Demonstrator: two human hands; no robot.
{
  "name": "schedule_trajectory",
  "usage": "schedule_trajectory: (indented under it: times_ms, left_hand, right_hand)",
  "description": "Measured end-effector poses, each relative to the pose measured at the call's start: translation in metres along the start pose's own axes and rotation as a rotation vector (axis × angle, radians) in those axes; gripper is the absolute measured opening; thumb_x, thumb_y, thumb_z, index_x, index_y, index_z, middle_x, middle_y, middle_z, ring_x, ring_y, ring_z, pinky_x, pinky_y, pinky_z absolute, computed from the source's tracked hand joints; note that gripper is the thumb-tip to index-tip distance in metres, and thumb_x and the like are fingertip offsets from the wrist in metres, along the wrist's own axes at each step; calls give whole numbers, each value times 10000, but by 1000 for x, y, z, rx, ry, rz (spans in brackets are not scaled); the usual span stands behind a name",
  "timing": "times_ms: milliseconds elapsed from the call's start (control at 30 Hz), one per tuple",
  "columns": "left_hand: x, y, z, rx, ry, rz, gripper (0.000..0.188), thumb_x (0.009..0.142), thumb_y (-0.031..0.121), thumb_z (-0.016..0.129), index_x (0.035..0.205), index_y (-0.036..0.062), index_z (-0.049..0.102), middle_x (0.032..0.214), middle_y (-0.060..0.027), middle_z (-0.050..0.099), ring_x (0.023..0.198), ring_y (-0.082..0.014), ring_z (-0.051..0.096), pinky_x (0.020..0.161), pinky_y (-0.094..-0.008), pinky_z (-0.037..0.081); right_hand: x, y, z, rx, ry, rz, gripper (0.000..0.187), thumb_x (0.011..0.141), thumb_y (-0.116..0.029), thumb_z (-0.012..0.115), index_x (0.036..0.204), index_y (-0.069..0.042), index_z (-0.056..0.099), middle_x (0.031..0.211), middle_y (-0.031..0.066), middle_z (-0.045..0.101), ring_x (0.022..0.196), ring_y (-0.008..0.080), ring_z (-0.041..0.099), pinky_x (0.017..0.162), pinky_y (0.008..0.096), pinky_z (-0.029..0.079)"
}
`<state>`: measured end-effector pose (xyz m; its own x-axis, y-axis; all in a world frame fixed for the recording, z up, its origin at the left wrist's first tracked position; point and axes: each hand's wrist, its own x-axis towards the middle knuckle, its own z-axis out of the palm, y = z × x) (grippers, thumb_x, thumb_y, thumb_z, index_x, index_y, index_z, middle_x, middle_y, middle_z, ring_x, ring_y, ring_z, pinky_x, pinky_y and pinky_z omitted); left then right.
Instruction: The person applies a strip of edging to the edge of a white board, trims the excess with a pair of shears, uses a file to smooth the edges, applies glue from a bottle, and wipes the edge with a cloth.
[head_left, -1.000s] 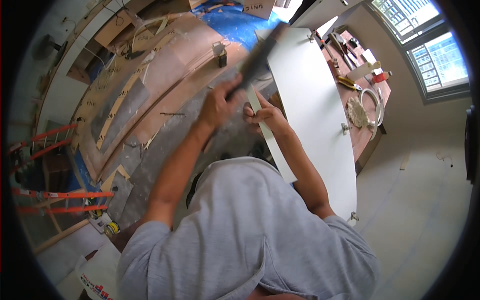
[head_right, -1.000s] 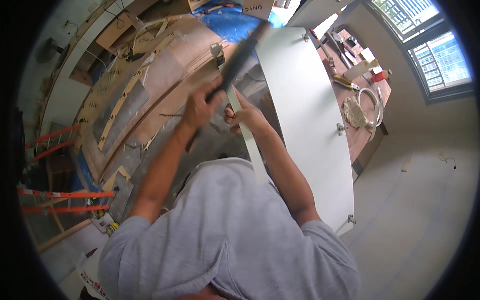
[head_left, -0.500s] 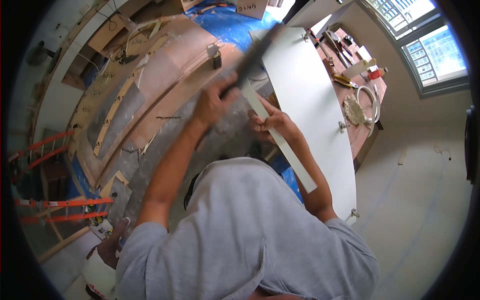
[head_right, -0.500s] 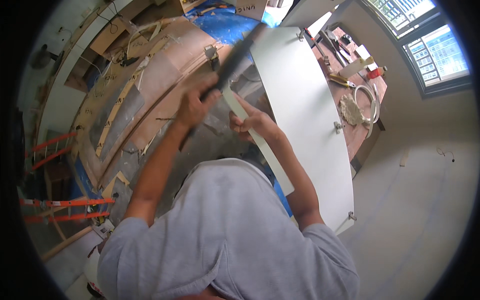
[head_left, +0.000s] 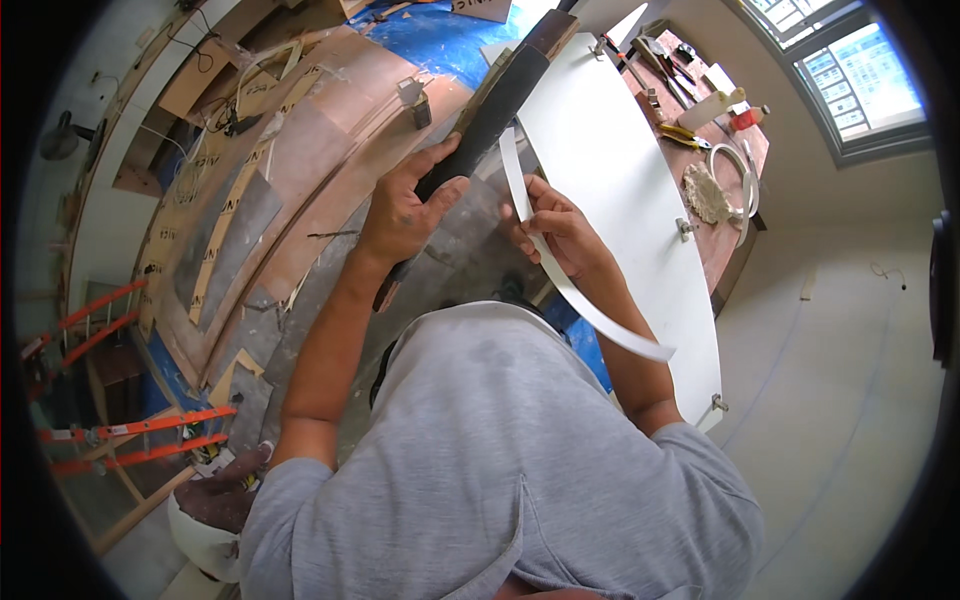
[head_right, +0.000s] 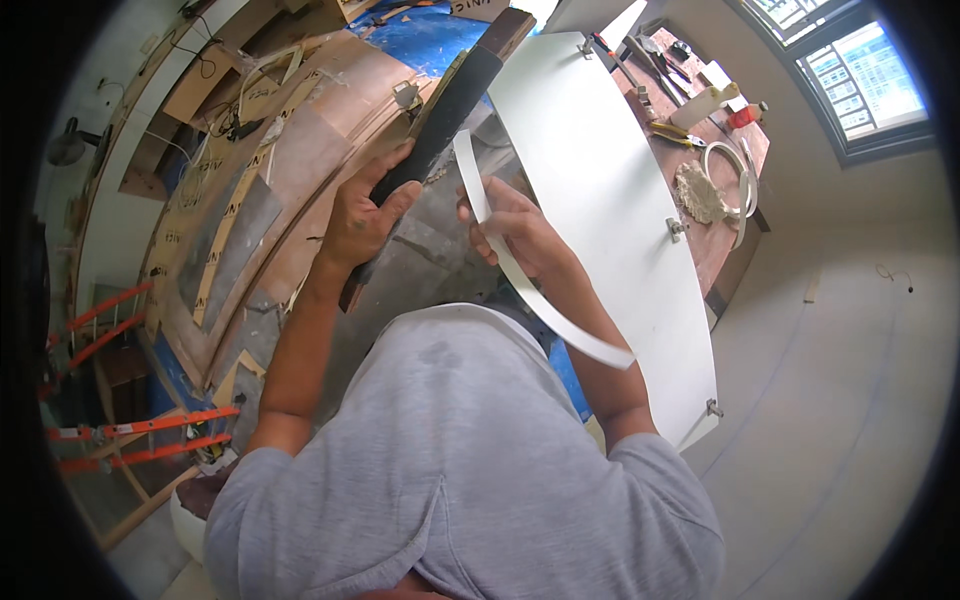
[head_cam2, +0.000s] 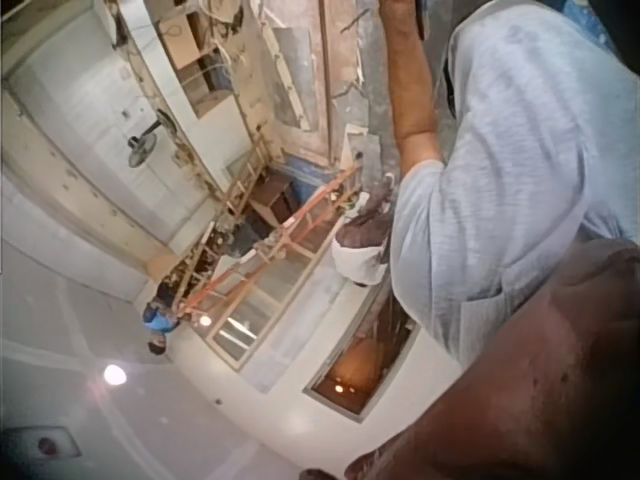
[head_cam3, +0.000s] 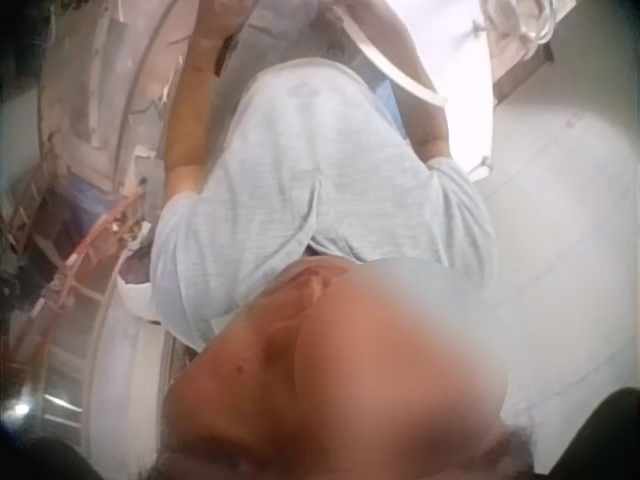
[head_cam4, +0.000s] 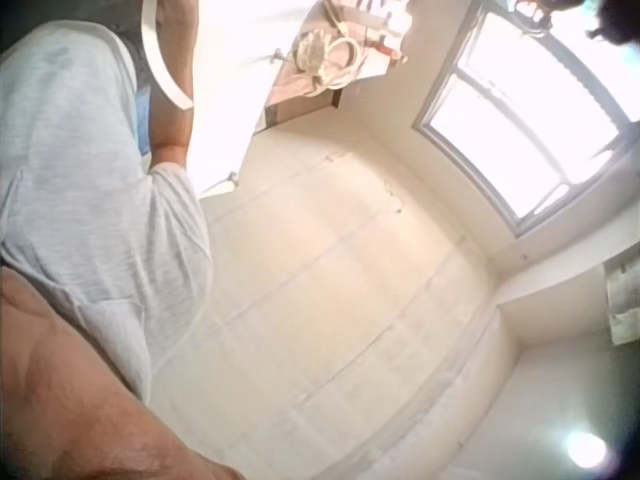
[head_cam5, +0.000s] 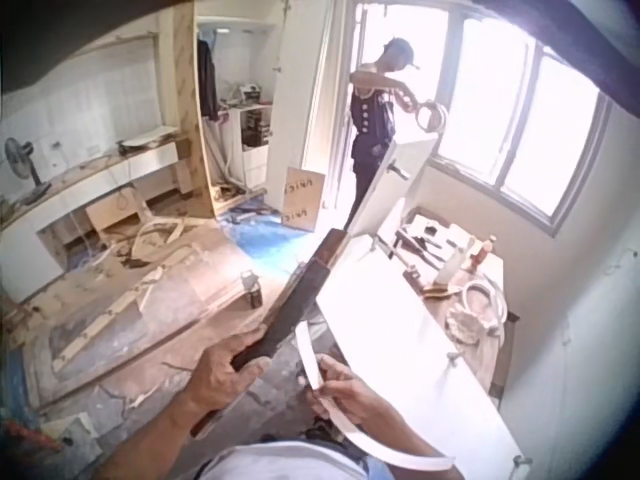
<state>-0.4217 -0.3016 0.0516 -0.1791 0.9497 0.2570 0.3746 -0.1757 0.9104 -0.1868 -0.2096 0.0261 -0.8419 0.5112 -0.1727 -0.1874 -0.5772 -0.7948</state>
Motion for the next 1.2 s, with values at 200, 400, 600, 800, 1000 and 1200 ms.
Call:
schedule_trajectory:
  times_ms: [200,400,600,800,1000,1200]
  left_hand:
    - [-3,18,5,227,-3,43,544,939,206,762,1409,-1,584,1239,-181,680,1067,-234,671,962,-315,512]
    - [-9,9,15,340,-87,-12,513,926,204,764,1388,37,616,1183,-207,689,1044,-306,682,914,-373,531]
    - [-21,12,42,302,-62,64,472,945,204,738,1364,21,623,1146,-212,699,1058,-323,695,930,-384,527]
    - [12,-16,42,170,95,52,457,979,219,673,1350,-40,611,1289,-257,668,1195,-305,663,1019,-372,502]
    - [46,-1,28,26,133,-52,489,970,238,677,1360,-48,607,1286,-279,661,1227,-363,647,1016,-384,508]
    - [26,-13,45,57,133,34,434,988,182,662,1356,-41,608,1132,-208,724,935,-248,689,854,-351,541]
  right_hand:
    - [4,-2,8,-75,104,65,782,861,4,503,1599,1,246,1076,126,626,622,152,604,426,250,445]
    - [5,3,3,-46,-6,-2,741,931,0,476,1630,-115,258,823,138,665,545,143,550,402,235,394]
    - [5,3,15,2,109,-28,863,837,31,448,1646,-41,155,1032,189,649,712,175,662,440,268,402]
    - [15,-7,32,-16,183,-39,891,828,22,486,1651,-60,154,1045,157,656,706,198,676,465,271,413]
    - [17,1,32,-28,179,-72,847,843,14,473,1644,-69,212,1149,161,613,735,200,697,473,275,417]
    - [17,-5,30,1,137,-141,884,799,11,465,1641,-49,202,1084,169,645,743,188,697,466,263,435]
